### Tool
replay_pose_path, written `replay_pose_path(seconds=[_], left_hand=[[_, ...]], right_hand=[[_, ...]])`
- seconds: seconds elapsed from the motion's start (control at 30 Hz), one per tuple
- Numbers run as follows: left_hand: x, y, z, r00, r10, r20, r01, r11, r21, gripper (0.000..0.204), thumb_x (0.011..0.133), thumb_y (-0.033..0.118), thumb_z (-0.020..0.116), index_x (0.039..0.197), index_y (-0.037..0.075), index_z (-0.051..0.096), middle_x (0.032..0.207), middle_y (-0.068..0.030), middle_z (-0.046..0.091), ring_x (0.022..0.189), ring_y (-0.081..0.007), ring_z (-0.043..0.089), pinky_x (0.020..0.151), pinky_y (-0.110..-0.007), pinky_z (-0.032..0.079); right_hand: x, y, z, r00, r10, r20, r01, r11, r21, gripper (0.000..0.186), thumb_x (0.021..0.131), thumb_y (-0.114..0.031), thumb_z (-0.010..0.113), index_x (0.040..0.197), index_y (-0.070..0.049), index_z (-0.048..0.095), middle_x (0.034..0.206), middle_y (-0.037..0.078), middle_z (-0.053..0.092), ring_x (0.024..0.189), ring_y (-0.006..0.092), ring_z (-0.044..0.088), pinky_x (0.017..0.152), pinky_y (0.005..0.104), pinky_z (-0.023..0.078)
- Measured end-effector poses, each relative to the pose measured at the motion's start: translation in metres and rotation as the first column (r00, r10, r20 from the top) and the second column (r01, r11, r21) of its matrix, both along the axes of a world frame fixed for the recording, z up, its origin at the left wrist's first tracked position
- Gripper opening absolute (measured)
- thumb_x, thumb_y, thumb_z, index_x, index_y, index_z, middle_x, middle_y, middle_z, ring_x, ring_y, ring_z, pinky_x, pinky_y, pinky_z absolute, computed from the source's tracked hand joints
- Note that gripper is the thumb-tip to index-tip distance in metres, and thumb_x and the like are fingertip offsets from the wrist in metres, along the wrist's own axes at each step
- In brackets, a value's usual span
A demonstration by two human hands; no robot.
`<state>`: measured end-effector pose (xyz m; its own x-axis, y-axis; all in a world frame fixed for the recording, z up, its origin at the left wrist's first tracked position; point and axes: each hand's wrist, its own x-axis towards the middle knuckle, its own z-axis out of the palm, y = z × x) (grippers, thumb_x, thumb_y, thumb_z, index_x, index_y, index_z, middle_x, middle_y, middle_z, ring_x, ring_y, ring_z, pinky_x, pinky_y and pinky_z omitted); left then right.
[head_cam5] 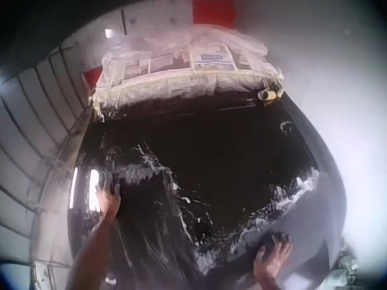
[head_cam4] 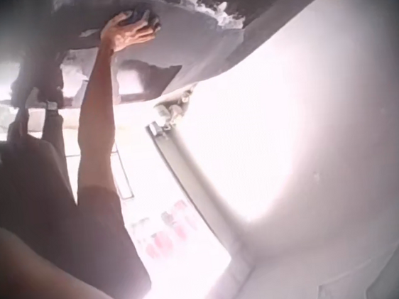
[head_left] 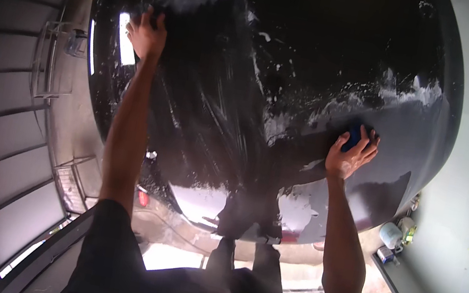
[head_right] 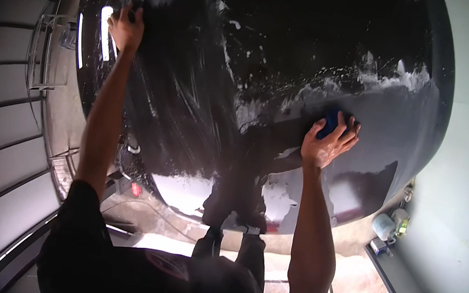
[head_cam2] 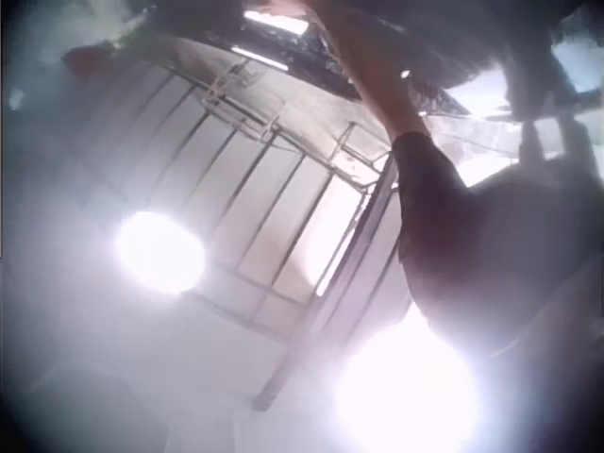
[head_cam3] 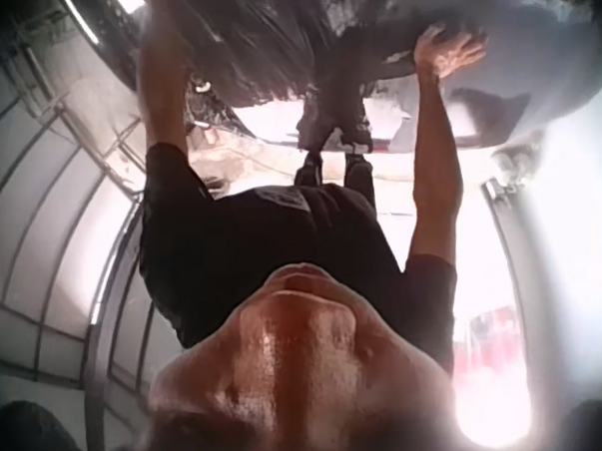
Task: The person wet-sands the hood of a car using sandpaper, dipping a cloth into a bucket of water and wiping down the surface by hand.
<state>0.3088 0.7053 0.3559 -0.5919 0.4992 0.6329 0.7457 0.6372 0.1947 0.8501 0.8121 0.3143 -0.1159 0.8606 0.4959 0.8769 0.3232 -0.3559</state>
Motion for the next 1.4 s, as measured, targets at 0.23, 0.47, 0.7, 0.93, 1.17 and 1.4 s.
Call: replay_pose_path(seconds=[0.23,0.47,0.7,0.93,1.17,1.4], left_hand=[[0.13,-0.13,-0.044,0.995,-0.082,-0.059,0.077,0.993,-0.091,0.049,0.099,0.044,0.073,0.143,0.021,0.071,0.125,-0.0189,0.063,0.117,-0.0423,0.059,0.097,-0.058,0.044],[0.012,-0.046,-0.013,0.996,0.086,-0.019,-0.087,0.994,-0.063,0.047,0.101,0.047,0.069,0.141,0.021,0.07,0.12,-0.0251,0.064,0.121,-0.0452,0.057,0.099,-0.063,0.045],[0.209,-0.256,-0.116,0.988,0.124,0.089,-0.095,0.954,-0.284,0.05,0.104,0.042,0.071,0.147,0.018,0.068,0.132,-0.0143,0.061,0.112,-0.0371,0.057,0.093,-0.056,0.044],[0.375,-0.311,-0.089,0.975,0.14,0.174,-0.103,0.973,-0.205,0.053,0.101,0.043,0.073,0.145,0.014,0.069,0.136,-0.0204,0.06,0.115,-0.0434,0.057,0.096,-0.058,0.043],[0.214,-0.203,-0.05,0.982,0.187,0.028,-0.184,0.979,-0.084,0.049,0.096,0.047,0.076,0.138,0.022,0.073,0.115,-0.0215,0.06,0.111,-0.044,0.057,0.091,-0.059,0.047],[0.397,-0.307,-0.106,0.964,0.246,0.096,-0.249,0.968,0.021,0.051,0.099,0.041,0.076,0.145,0.019,0.071,0.127,-0.0209,0.06,0.117,-0.0415,0.057,0.1,-0.059,0.045]], right_hand=[[-0.001,-0.001,0.0,0.999,-0.009,0.037,0.009,1.0,-0.015,0.049,0.098,-0.027,0.066,0.143,-0.01,0.061,0.153,0.023,0.053,0.146,0.0508,0.042,0.121,0.0654,0.033],[0.001,0.001,-0.005,1.0,-0.004,0.015,0.004,1.0,0.019,0.048,0.097,-0.029,0.067,0.142,-0.012,0.062,0.154,0.023,0.053,0.146,0.0498,0.042,0.12,0.0644,0.033],[0.001,0.003,-0.007,1.0,-0.013,0.002,0.013,1.0,0.023,0.048,0.094,-0.03,0.07,0.139,-0.013,0.063,0.149,0.022,0.055,0.145,0.0484,0.042,0.12,0.0644,0.033],[0.003,0.005,-0.01,1.0,0.006,-0.002,-0.006,0.998,0.07,0.05,0.093,-0.033,0.07,0.139,-0.013,0.063,0.145,0.024,0.054,0.141,0.0508,0.044,0.118,0.0663,0.034],[0.007,0.014,-0.022,0.997,0.06,-0.051,-0.052,0.987,0.151,0.051,0.089,-0.041,0.071,0.129,-0.01,0.065,0.13,0.027,0.056,0.128,0.0491,0.049,0.116,0.0629,0.034],[0.008,0.022,-0.029,0.999,0.029,-0.043,-0.025,0.994,0.102,0.056,0.09,-0.047,0.069,0.13,-0.009,0.066,0.126,0.028,0.057,0.126,0.0474,0.05,0.117,0.0627,0.03]])
